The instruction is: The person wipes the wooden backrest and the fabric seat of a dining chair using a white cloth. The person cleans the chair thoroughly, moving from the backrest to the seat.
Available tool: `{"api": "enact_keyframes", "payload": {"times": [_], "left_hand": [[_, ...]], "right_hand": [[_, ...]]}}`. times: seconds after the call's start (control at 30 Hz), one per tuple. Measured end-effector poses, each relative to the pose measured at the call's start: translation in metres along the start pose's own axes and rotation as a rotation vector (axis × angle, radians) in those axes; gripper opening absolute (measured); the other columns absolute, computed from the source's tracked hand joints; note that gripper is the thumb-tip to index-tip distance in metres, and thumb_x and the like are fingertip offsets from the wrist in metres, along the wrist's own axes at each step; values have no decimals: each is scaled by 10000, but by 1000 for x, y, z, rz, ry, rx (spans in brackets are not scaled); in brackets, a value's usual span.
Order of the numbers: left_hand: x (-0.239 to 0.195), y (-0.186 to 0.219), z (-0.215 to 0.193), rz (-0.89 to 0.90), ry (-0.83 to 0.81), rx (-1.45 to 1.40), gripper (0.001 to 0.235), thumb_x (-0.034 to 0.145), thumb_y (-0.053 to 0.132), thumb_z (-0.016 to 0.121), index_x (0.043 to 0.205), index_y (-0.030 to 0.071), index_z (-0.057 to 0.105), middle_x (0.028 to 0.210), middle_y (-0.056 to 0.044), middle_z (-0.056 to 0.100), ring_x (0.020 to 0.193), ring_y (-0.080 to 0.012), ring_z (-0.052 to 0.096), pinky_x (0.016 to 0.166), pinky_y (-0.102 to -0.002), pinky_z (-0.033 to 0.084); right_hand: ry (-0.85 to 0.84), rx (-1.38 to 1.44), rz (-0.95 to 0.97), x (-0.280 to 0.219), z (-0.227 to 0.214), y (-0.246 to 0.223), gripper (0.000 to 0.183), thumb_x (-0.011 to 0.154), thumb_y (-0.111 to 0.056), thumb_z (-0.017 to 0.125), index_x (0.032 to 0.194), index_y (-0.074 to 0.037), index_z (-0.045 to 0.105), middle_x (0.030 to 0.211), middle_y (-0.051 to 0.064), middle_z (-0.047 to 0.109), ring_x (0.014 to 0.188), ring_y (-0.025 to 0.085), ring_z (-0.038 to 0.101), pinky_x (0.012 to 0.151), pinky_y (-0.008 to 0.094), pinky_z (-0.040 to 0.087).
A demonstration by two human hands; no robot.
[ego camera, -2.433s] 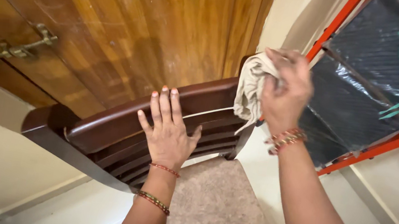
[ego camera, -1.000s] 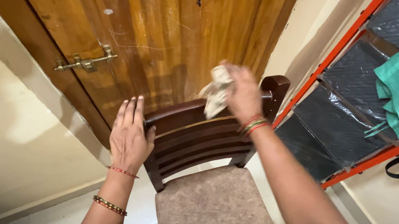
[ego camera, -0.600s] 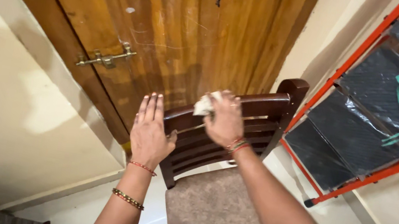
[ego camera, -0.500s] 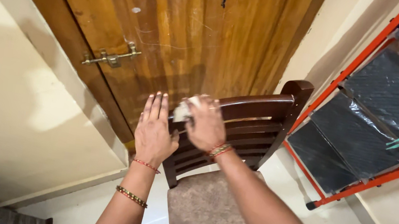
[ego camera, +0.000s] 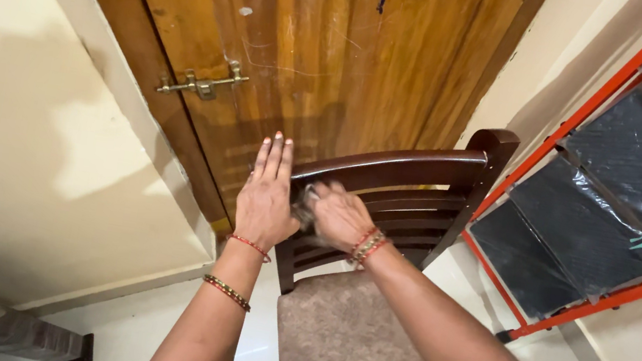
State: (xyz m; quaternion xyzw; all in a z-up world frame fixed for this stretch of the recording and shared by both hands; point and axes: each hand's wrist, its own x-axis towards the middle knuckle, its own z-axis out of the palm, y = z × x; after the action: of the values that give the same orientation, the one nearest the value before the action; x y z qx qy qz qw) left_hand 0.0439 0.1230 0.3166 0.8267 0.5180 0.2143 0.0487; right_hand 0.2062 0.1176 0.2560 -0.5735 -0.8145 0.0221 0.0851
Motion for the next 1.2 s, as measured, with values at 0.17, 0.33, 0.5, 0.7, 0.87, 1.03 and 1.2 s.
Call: {"api": "enact_keyframes", "payload": {"times": [0.17, 0.33, 0.5, 0.7, 0.87, 1.03, 1.2], "left_hand": [[-17, -8, 12, 2, -52, 130, 1157, 614, 61, 779, 1587, -4, 158, 1686, -177, 121, 1544, -334, 148, 1207, -481, 278], [-53, -30, 54, 69, -94, 174, 1069, 691, 104, 761, 1567, -42, 166, 1675, -224, 102, 1536, -358, 168, 1182, -587, 243], [-92, -49, 80, -25, -151, -26, 1033, 789, 213, 785, 1554, -65, 150, 1653, -220, 95, 1535, -369, 162, 1179, -605, 242], [-114, -61, 78, -131, -321, 53, 1062, 767, 161, 786, 1575, -42, 128, 1684, -226, 33, 1560, -341, 127, 1199, -568, 253], [-108, -62, 74, -155, -284, 13, 1069, 774, 189, 807, 1564, -42, 125, 1675, -230, 9, 1555, -354, 120, 1209, -572, 229], [-104, -67, 68, -159, -270, -25, 1067, 788, 185, 798, 1572, -44, 112, 1678, -231, -10, 1553, -362, 126, 1211, -558, 231], [-106, -71, 66, -151, -285, -27, 1059, 798, 201, 799, 1560, -45, 106, 1674, -231, -27, 1546, -359, 126, 1215, -550, 225]], "right_hand": [[33, 91, 121, -5, -30, 7, 461, 793, -76, 641, 1186, -280, 771, 1170, 78, 627, 1031, 292, 618, 872, 425, 551], [457, 246, -10, 36, -54, -5, 349, 876, -97, 636, 1156, -248, 781, 1289, 17, 666, 1155, 247, 634, 995, 384, 547], [386, 279, -42, 53, -34, -49, 494, 846, -216, 726, 1319, -107, 636, 1406, 212, 482, 1253, 436, 456, 996, 491, 451], [469, 267, -23, 50, -13, -52, 493, 886, -71, 642, 1365, -189, 645, 1474, 128, 511, 1324, 381, 501, 1051, 427, 517], [429, 162, -68, 31, 7, -42, 545, 836, 13, 652, 1336, -201, 681, 1521, 80, 524, 1310, 375, 537, 934, 408, 561], [79, 155, -9, -11, 30, -42, 570, 662, 83, 646, 1157, -181, 745, 1485, 61, 540, 1244, 331, 578, 928, 412, 561], [91, 376, 153, -10, 13, -21, 551, 806, 35, 595, 1250, -256, 741, 1239, 61, 703, 1120, 265, 694, 965, 376, 573]]}}
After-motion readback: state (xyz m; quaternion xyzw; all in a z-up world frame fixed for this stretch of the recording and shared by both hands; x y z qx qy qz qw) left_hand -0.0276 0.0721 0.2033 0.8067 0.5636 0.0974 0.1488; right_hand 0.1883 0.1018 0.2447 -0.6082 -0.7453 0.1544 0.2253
